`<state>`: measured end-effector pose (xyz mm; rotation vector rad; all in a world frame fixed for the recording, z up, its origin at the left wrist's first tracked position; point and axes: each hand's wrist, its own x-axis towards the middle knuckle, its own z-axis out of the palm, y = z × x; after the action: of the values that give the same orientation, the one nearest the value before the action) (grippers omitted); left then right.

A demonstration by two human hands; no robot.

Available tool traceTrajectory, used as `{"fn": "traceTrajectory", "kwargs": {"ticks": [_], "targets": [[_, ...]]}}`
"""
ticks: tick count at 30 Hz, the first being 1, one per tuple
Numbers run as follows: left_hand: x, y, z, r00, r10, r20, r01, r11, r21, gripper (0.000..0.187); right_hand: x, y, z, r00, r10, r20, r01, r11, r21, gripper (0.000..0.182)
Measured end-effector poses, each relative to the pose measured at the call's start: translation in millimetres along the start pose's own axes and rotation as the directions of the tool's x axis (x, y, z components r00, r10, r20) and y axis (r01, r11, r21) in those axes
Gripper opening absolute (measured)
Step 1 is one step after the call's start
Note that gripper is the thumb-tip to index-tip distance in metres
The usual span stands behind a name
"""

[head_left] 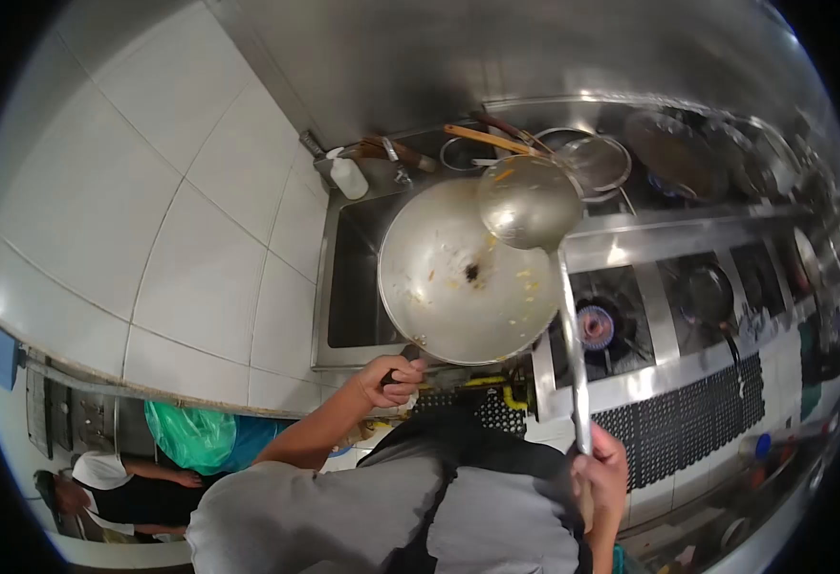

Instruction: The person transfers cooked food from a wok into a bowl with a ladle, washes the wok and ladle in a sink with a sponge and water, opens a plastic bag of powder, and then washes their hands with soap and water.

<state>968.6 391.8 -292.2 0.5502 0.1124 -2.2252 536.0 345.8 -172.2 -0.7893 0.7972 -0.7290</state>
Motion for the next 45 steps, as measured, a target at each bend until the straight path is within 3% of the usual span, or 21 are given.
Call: {"fn": "traceTrajectory", "kwargs": {"ticks": [5,8,13,15,19,22,25,26,30,35,36,39,41,42,44,45], "targets": [[-18.6,68.9,-71.8,0.997,0.04,-0.066,-0.059,0.948,-0.313,0.007,166.4,11.7,92.9,0.973,0.194,0.125,-0.207,0.973,0.099,0.054],[-20.0,92.8,-97.7,0.987,0.056,-0.151,-0.118,0.889,-0.443,0.021,263.7,36.7,135.0,0.929,0.335,0.154,-0.362,0.909,0.207,0.033],[-28.5,127.0,-132.2,0.972,0.119,-0.201,-0.213,0.8,-0.56,0.023,366.8,68.7,187.7,0.851,0.515,0.101,-0.52,0.802,0.294,0.011],[-25.5,131.8,-145.8,0.972,0.09,-0.219,-0.207,0.771,-0.603,0.023,391.3,66.8,212.8,0.838,0.544,0.037,-0.53,0.797,0.288,0.011],[-7.7,144.1,-162.8,0.966,0.035,-0.256,-0.192,0.759,-0.622,0.023,419.9,56.6,233.2,0.877,0.453,0.159,-0.478,0.852,0.212,0.016],[11.9,157.8,-174.9,0.977,-0.031,-0.209,-0.123,0.722,-0.681,0.022,424.2,51.8,232.5,0.89,0.451,0.074,-0.457,0.876,0.154,0.03],[38.4,166.3,-190.1,0.964,-0.127,-0.234,-0.066,0.739,-0.671,0.021,423.1,36.9,244.6,0.88,0.474,0.011,-0.473,0.88,-0.032,0.041],[48.5,172.1,-193.8,0.959,-0.16,-0.236,-0.046,0.73,-0.682,0.021,427.8,33.2,237.7,0.882,0.469,0.057,-0.468,0.883,-0.03,0.047],[87.9,181.9,-214.6,0.952,-0.195,-0.238,-0.028,0.714,-0.7,0.021,437.3,43.3,214.5,0.817,0.577,-0.012,-0.565,0.803,0.19,0.041],[133.0,186.4,-258.7,0.958,-0.175,-0.227,-0.041,0.7,-0.713,0.016,452.8,113.7,162.8,0.705,0.69,-0.166,-0.677,0.724,0.135,0.022],[143.9,185.8,-279.3,0.956,-0.187,-0.228,-0.03,0.709,-0.705,0.016,453.4,131.2,152.8,0.697,0.696,-0.17,-0.685,0.717,0.13,0.021],[147.4,202.6,-273.2,0.77,-0.281,-0.573,0.163,0.955,-0.249,0.021,451.5,179.4,126.2,0.694,0.698,-0.177,-0.697,0.712,0.078,0.02],[150.6,195.7,-268.7,0.574,-0.118,-0.81,0.307,0.949,0.079,0.033,448.4,193.1,117.8,0.706,0.68,-0.2,-0.693,0.721,0.008,0.023],[152.1,188.9,-266.8,0.481,0.008,-0.877,0.404,0.885,0.23,0.042,444.4,194.8,117.2,0.722,0.663,-0.199,-0.689,0.716,-0.115,0.028],[130.6,180.5,-286.5,0.56,0.073,-0.826,0.376,0.865,0.331,0.06,431.6,193.9,117.9,0.753,0.618,-0.225,-0.655,0.673,-0.344,0.039],[124.0,174.3,-311.6,0.56,0.062,-0.826,0.367,0.875,0.314,0.063,427.5,198.1,111.0,0.791,0.593,-0.152,-0.542,0.563,-0.624,0.046]]}}
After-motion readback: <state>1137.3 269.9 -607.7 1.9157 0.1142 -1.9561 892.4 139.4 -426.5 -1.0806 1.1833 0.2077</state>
